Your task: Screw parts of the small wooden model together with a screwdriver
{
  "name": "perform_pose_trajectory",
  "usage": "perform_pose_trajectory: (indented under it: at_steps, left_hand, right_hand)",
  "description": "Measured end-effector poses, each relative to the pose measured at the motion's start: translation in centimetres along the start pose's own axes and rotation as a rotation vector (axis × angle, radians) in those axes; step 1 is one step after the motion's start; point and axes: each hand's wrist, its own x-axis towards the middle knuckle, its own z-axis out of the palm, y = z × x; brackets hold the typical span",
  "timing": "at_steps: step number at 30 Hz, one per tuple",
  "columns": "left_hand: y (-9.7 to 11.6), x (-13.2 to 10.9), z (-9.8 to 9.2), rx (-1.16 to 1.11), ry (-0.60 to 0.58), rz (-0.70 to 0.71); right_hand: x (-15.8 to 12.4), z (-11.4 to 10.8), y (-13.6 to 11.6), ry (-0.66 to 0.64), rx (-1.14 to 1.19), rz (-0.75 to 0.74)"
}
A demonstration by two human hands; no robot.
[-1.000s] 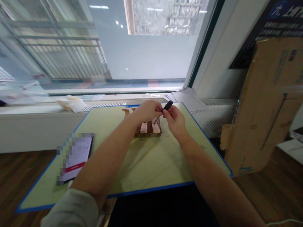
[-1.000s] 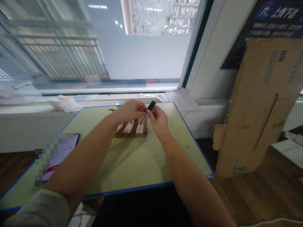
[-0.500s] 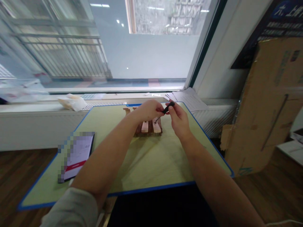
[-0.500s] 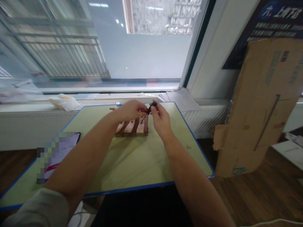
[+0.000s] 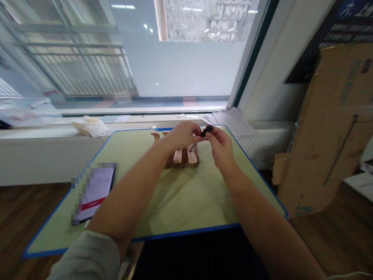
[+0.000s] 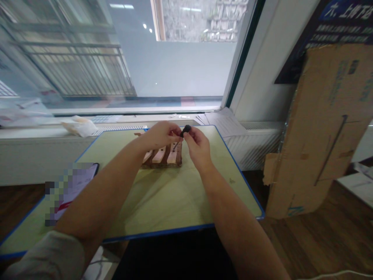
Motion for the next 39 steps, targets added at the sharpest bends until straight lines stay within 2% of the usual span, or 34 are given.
perform_pose_trajectory:
  at_steps: [3,9,13,15,21,32,39]
  left_hand:
    - [0.0,-0.1,-0.2,0.019,-0.035,0.019]
    - [-0.7,0.3,0.4,0.086,0.057,0.019]
    - [-0.6,0.4,0.4,0.073,-0.051,0.022]
    - [-0.5,0.3,0.3,0.041,-0.069,0.024]
    - [-0.3,0.1,0.0,0.025,-0.028,-0.056]
    - [-0.2,0.1,0.1,-0.015,0.041,-0.003]
    - [-0.1,0.1,-0.1,0.042,0.011,0.002]
  right_hand:
    - [0.1,0.0,0.3,0.015,0.018,-0.005]
    - [0.1,-0.1,1.1,-0.062,-0.022,0.025]
    - [0.0,-0.3,1.3,-0.078,-0.077,0.052]
    - [0.0,-0.4,1.3,-0.081,-0.075,0.052]
    - [-0.1,-0.5,1.0,-0.070,-0.098,-0.001]
    - [0.1,-0.6,0.3,-0.071,-0.075,-0.027]
    - [0.1,-0.5,0.9,-0.100,-0.100,-0.028]
